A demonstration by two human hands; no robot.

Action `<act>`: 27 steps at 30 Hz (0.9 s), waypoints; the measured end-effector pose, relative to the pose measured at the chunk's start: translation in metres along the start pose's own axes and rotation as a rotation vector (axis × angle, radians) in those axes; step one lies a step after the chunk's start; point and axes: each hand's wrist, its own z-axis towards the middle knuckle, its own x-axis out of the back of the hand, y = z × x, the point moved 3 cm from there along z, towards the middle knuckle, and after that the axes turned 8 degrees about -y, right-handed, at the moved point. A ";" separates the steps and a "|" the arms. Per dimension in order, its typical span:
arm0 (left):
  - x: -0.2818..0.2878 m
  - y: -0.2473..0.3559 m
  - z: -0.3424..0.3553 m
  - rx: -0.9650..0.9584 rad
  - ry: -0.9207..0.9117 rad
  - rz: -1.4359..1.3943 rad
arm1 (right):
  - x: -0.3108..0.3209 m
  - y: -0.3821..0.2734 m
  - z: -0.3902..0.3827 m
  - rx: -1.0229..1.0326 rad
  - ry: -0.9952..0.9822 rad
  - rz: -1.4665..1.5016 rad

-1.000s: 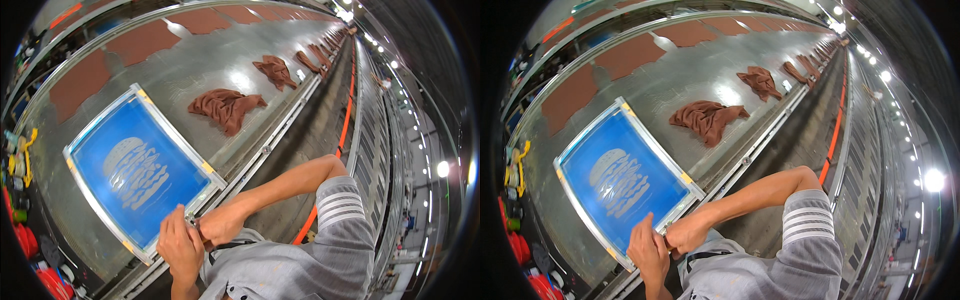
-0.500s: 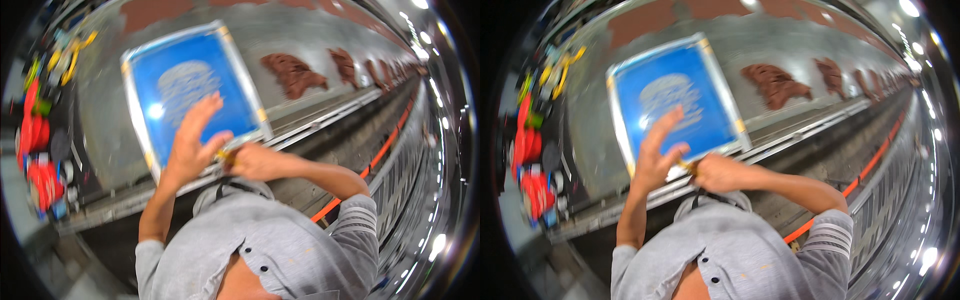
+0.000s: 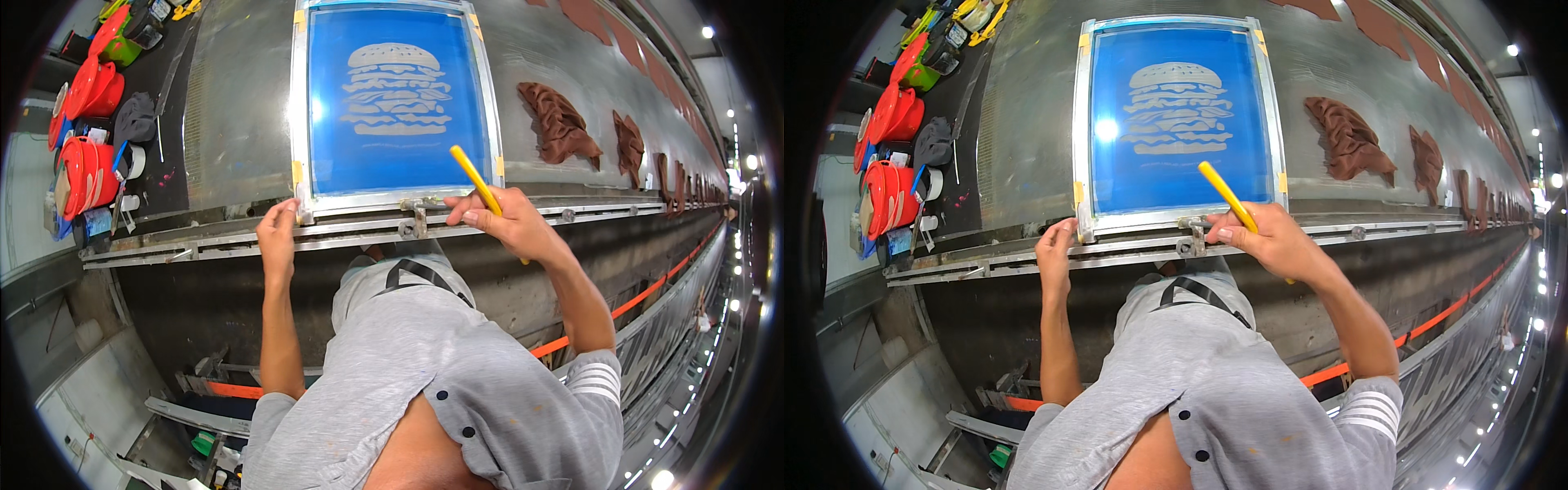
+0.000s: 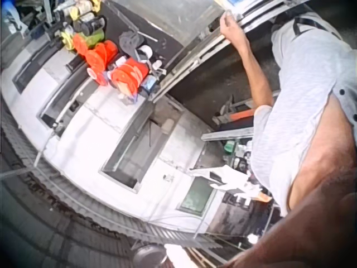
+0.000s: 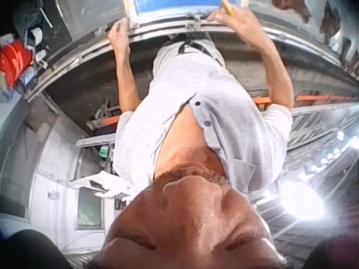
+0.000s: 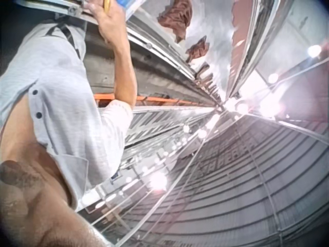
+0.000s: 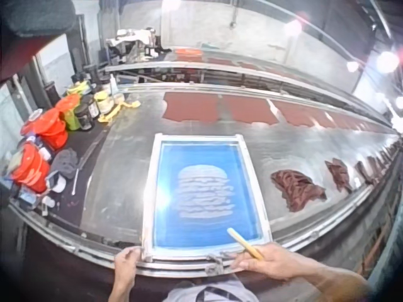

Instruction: The person secures a blue screen printing frame with a burger design onto a metal table using masking tape. They then use a yellow-handled tool to adjust the frame's locking mechanism and inspect the screen by holding it up to the light before placing it back on the table.

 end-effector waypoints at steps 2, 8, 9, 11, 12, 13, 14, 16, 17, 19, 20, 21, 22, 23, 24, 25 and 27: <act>-0.018 0.008 0.000 -0.029 -0.069 -0.007 | 0.005 -0.003 0.007 0.002 -0.084 -0.111; -0.086 0.064 -0.003 -0.108 -0.300 -0.164 | -0.026 0.004 0.008 -0.108 0.202 -0.012; -0.101 0.084 -0.007 -0.109 -0.358 -0.228 | -0.039 0.007 0.008 -0.115 0.230 0.092; -0.132 0.128 -0.006 -0.289 -0.399 -0.152 | -0.058 -0.004 0.015 -0.092 0.133 0.005; -0.147 0.146 -0.005 -0.409 -0.405 -0.091 | -0.059 -0.006 0.022 -0.054 0.015 -0.063; -0.164 0.161 -0.001 -0.534 -0.412 -0.028 | -0.055 -0.007 0.025 -0.011 0.038 -0.079; -0.184 0.171 0.007 -0.690 -0.367 0.218 | -0.053 -0.006 0.025 0.030 0.057 -0.091; -0.213 0.173 0.014 -0.703 -0.380 0.510 | -0.049 -0.004 0.019 0.017 0.155 -0.028; -0.223 0.168 0.018 -0.567 -0.449 0.561 | -0.043 -0.007 0.017 -0.004 0.169 -0.011; -0.229 0.163 0.017 -0.594 -0.444 0.621 | -0.041 -0.009 0.014 -0.006 0.192 0.020; -0.228 0.165 0.016 -0.495 -0.500 0.660 | -0.041 -0.006 0.011 -0.021 0.160 -0.004; -0.227 0.165 0.015 -0.474 -0.542 0.629 | -0.041 -0.005 0.011 -0.033 0.131 -0.033; -0.227 0.167 0.015 -0.445 -0.579 0.609 | -0.044 -0.004 0.012 -0.007 0.185 0.045; -0.229 0.165 0.017 -0.468 -0.598 0.567 | -0.049 -0.003 0.011 0.004 0.239 0.117; -0.238 0.171 0.015 -0.450 -0.651 0.516 | -0.057 -0.008 0.005 -0.008 0.362 0.146; -0.245 0.166 0.013 -0.393 -0.728 0.538 | -0.073 -0.004 0.003 0.000 0.459 0.253; -0.260 0.171 0.013 -0.359 -0.873 0.574 | -0.088 0.006 0.003 0.073 0.677 0.425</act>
